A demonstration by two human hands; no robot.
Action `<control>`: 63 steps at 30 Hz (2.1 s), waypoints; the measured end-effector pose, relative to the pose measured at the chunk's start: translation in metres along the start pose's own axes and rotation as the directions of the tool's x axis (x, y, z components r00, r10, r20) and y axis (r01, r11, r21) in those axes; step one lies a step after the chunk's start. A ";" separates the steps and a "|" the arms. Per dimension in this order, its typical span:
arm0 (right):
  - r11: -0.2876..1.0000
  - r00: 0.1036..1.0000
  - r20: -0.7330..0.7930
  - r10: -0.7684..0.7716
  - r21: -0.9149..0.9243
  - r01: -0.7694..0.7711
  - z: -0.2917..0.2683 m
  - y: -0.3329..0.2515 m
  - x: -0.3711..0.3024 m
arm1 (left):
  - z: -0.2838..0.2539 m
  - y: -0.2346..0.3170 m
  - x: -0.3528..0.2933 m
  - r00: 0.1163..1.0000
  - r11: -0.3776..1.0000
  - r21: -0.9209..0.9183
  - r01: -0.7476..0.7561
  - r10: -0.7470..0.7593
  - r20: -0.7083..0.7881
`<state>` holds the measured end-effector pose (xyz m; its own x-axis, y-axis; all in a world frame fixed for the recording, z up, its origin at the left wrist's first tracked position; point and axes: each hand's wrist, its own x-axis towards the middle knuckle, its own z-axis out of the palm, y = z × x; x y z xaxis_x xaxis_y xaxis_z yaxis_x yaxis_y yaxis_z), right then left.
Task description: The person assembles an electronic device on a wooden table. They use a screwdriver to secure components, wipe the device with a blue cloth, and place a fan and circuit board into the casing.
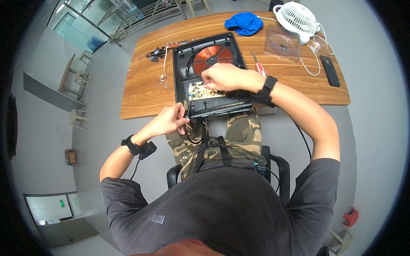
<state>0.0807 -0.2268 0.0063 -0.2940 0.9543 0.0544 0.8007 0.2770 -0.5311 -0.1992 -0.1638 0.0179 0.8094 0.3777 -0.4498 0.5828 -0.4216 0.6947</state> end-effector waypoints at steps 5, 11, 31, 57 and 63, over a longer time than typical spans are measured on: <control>0.993 0.990 0.095 -0.106 0.070 0.100 0.025 -0.012 0.038 | 0.007 -0.001 0.008 0.994 0.989 -0.105 0.107 -0.107 0.007; 0.974 0.989 0.146 -0.028 0.226 -0.005 0.050 -0.007 0.064 | 0.017 -0.005 0.009 0.990 0.954 -0.275 0.116 -0.132 -0.040; 0.930 0.963 0.266 0.055 0.338 -0.146 0.056 -0.013 0.073 | 0.023 -0.022 0.011 0.997 0.871 -0.486 0.073 -0.060 0.042; 0.968 0.977 0.194 0.094 0.209 -0.135 0.057 -0.028 0.061 | 0.002 -0.018 -0.001 0.984 0.995 -0.055 0.083 -0.073 0.163; 0.987 0.990 0.094 0.108 0.109 -0.118 0.034 -0.011 0.052 | -0.040 0.001 0.012 0.998 1.000 -0.011 0.014 -0.013 0.058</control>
<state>0.0387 -0.1839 -0.0139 -0.2541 0.9636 -0.0831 0.7683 0.1489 -0.6226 -0.1916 -0.1268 0.0356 0.8045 0.3347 -0.4907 0.5931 -0.4068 0.6948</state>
